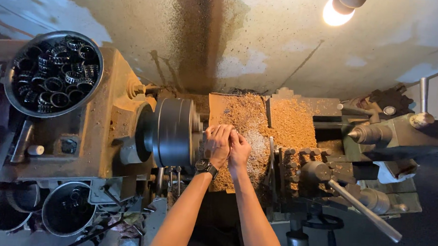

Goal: The person operates a metal lathe to machine small cylindrical metal parts. They hold the parts against the rotating chuck with both hands, then remove the finished pieces and place them into a metal bowl. The process is repeated multiple times throughout the video.

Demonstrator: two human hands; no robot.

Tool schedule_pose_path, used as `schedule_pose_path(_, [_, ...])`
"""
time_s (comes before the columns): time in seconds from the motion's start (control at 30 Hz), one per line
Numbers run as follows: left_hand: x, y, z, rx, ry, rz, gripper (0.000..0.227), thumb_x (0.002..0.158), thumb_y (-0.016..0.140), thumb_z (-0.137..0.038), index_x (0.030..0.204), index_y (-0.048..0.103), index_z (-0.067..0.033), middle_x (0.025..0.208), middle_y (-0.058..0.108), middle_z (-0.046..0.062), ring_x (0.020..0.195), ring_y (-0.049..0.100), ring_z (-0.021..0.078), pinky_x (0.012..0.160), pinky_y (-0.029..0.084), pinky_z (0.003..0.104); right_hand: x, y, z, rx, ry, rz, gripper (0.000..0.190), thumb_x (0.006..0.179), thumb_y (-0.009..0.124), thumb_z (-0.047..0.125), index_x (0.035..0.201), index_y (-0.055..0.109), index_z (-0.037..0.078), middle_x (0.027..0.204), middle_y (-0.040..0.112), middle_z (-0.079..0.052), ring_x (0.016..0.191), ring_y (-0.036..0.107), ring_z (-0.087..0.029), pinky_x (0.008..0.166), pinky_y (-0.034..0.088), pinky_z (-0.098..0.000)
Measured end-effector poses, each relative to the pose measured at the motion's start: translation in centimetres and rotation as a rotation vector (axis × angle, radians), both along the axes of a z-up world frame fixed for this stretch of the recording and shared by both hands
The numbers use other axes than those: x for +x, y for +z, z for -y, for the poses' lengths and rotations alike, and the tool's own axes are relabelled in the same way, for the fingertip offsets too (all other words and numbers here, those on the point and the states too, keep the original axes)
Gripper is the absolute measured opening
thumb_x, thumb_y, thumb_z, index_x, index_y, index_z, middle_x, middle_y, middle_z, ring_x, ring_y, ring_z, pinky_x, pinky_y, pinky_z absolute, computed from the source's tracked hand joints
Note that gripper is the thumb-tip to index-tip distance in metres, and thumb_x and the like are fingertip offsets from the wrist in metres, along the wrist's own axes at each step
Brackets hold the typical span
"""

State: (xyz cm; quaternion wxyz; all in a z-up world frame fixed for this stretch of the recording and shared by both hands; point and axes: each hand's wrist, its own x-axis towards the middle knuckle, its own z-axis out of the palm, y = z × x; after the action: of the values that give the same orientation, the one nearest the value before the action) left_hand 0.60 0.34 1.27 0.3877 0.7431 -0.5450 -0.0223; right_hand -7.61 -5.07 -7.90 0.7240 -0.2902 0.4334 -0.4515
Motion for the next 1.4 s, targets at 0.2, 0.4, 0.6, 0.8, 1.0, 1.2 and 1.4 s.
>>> schedule_pose_path(0.2, [-0.2, -1.2, 0.1, -0.064, 0.003, 0.024, 0.029, 0.101, 0.053, -0.017, 0.128, 0.061, -0.0095, 0.121, 0.068, 0.009, 0.118, 0.063, 0.0250, 0.108, 0.035, 0.046, 0.0, 1.3, -0.3, -0.014, 0.000, -0.109, 0.043, 0.102, 0.072, 0.025, 0.110, 0.068, -0.017, 0.103, 0.072, -0.022, 0.085, 0.069, -0.022, 0.071, 0.059, -0.0293])
schedule_pose_path(0.4, [-0.1, -0.5, 0.2, 0.000, 0.009, 0.010, 0.025, 0.101, 0.055, -0.020, 0.123, 0.062, -0.0104, 0.118, 0.068, 0.008, 0.115, 0.063, 0.0249, 0.108, 0.036, 0.046, -0.5, 1.9, -0.4, -0.016, 0.039, 0.006, 0.039, 0.092, 0.073, 0.024, 0.117, 0.069, -0.006, 0.105, 0.072, -0.014, 0.089, 0.070, -0.017, 0.077, 0.060, -0.0270])
schedule_pose_path(0.6, [-0.3, -1.5, 0.1, -0.075, 0.016, -0.010, 0.027, 0.103, 0.053, -0.019, 0.127, 0.061, -0.0092, 0.121, 0.068, 0.009, 0.117, 0.062, 0.0274, 0.109, 0.036, 0.046, -0.2, 1.3, -0.2, 0.034, 0.016, -0.100, 0.040, 0.099, 0.072, 0.026, 0.106, 0.069, -0.013, 0.097, 0.073, -0.015, 0.083, 0.068, -0.020, 0.072, 0.058, -0.0299])
schedule_pose_path(0.8, [-0.2, -0.7, 0.2, -0.033, 0.013, -0.002, 0.026, 0.100, 0.056, -0.021, 0.122, 0.063, -0.0096, 0.116, 0.068, 0.009, 0.113, 0.063, 0.0269, 0.106, 0.036, 0.046, -0.7, 0.6, 0.2, 0.000, 0.043, 0.072, 0.039, 0.089, 0.076, 0.024, 0.113, 0.070, -0.006, 0.098, 0.074, -0.008, 0.085, 0.068, -0.014, 0.074, 0.057, -0.0249])
schedule_pose_path(1.0, [-0.6, -0.7, 0.3, -0.079, 0.020, 0.010, 0.027, 0.101, 0.053, -0.018, 0.124, 0.062, -0.0074, 0.121, 0.068, 0.010, 0.116, 0.062, 0.0282, 0.107, 0.036, 0.045, -0.1, 1.9, -0.1, 0.018, -0.017, -0.232, 0.040, 0.097, 0.073, 0.025, 0.107, 0.069, -0.014, 0.094, 0.074, -0.012, 0.082, 0.066, -0.017, 0.071, 0.055, -0.0274])
schedule_pose_path(1.2, [-0.4, 0.1, 0.2, -0.013, -0.003, -0.026, 0.025, 0.100, 0.053, -0.019, 0.121, 0.063, -0.0091, 0.118, 0.068, 0.009, 0.116, 0.062, 0.0270, 0.106, 0.036, 0.045, -0.4, 1.9, 0.2, 0.007, 0.062, 0.077, 0.036, 0.091, 0.072, 0.023, 0.111, 0.069, -0.007, 0.100, 0.074, -0.011, 0.086, 0.071, -0.015, 0.075, 0.060, -0.0258])
schedule_pose_path(1.4, [-0.6, -1.5, 0.5, -0.035, 0.016, -0.005, 0.027, 0.102, 0.050, -0.016, 0.125, 0.061, -0.0070, 0.120, 0.067, 0.011, 0.116, 0.061, 0.0280, 0.107, 0.037, 0.045, 0.2, 1.8, 0.1, 0.047, -0.012, -0.116, 0.036, 0.103, 0.070, 0.021, 0.106, 0.069, -0.015, 0.093, 0.071, -0.015, 0.078, 0.064, -0.019, 0.067, 0.053, -0.0299])
